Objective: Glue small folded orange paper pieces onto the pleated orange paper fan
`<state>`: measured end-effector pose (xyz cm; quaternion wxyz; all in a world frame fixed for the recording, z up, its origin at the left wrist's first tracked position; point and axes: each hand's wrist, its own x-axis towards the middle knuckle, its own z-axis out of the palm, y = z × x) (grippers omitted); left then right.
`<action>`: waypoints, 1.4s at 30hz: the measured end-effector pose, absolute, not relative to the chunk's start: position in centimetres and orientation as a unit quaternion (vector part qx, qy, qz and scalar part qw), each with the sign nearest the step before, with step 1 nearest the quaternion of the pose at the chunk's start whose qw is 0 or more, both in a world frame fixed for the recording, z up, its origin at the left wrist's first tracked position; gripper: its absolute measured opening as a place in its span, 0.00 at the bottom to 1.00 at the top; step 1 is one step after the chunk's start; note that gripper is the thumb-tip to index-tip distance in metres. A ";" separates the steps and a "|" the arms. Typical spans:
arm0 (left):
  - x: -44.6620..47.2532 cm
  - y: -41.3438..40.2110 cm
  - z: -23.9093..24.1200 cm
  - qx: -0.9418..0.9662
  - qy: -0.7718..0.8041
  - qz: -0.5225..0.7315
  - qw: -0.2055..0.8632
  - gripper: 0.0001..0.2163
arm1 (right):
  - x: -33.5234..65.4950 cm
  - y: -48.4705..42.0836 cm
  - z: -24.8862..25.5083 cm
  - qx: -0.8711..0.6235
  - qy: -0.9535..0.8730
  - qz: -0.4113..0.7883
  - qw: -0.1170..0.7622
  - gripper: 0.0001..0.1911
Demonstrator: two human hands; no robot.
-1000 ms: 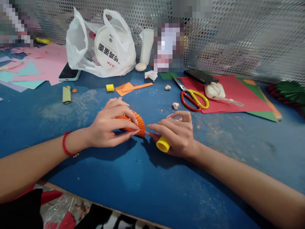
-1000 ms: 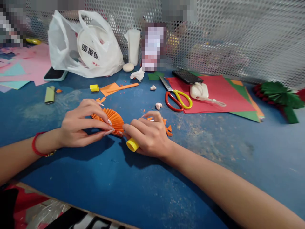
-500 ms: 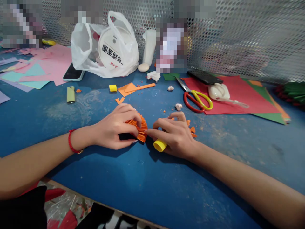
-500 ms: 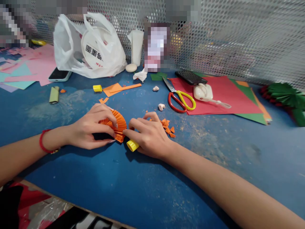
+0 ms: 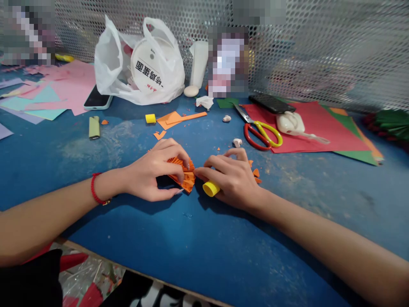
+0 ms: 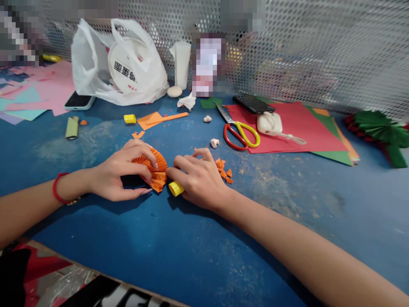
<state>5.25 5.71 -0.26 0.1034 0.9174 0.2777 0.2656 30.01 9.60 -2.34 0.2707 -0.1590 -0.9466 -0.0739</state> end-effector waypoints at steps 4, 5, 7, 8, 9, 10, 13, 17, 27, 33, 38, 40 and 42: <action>5.2 5.7 -0.2 0.916 0.278 0.272 0.095 0.06 | 30.7 10.2 -0.1 -0.202 -0.935 -0.031 0.289 0.06; 5.2 5.7 -0.1 0.916 0.276 0.275 0.092 0.05 | 31.1 10.5 0.9 -0.224 -0.931 -0.010 0.286 0.05; 5.3 5.7 -0.1 0.916 0.270 0.282 0.089 0.05 | 31.9 11.3 2.8 -0.258 -0.932 0.043 0.251 0.04; 5.3 5.7 -0.1 0.916 0.268 0.285 0.088 0.05 | 32.4 11.7 3.7 -0.267 -0.934 0.065 0.230 0.03; 5.3 5.7 -0.1 0.916 0.268 0.287 0.088 0.06 | 32.8 12.1 4.4 -0.268 -0.938 0.076 0.209 0.03; 5.3 5.7 0.0 0.915 0.270 0.287 0.088 0.06 | 33.2 12.4 5.0 -0.268 -0.942 0.074 0.187 0.03; 5.3 5.7 0.0 0.911 0.278 0.290 0.089 0.08 | 33.9 12.9 5.5 -0.277 -0.954 0.049 0.109 0.03; 5.3 5.7 0.1 0.908 0.284 0.294 0.089 0.10 | 33.9 12.9 4.4 -0.296 -0.954 0.032 0.034 0.05; 5.3 5.7 -0.1 0.916 0.275 0.282 0.081 0.12 | 33.3 13.0 2.6 -0.281 -0.959 0.028 0.015 0.09; 5.2 5.8 -0.3 0.915 0.280 0.281 0.078 0.11 | 33.4 13.0 2.8 -0.282 -0.959 0.034 0.013 0.09; 5.6 5.4 0.0 0.915 0.274 0.284 0.086 0.10 | 33.2 12.5 3.6 -0.266 -0.954 0.127 0.047 0.07; 6.1 4.8 0.3 0.909 0.274 0.301 0.092 0.10 | 32.8 11.8 3.7 -0.244 -0.948 0.199 0.056 0.05; 6.7 4.0 0.6 0.915 0.256 0.301 0.087 0.11 | 32.2 10.8 3.6 -0.228 -0.936 0.266 0.041 0.05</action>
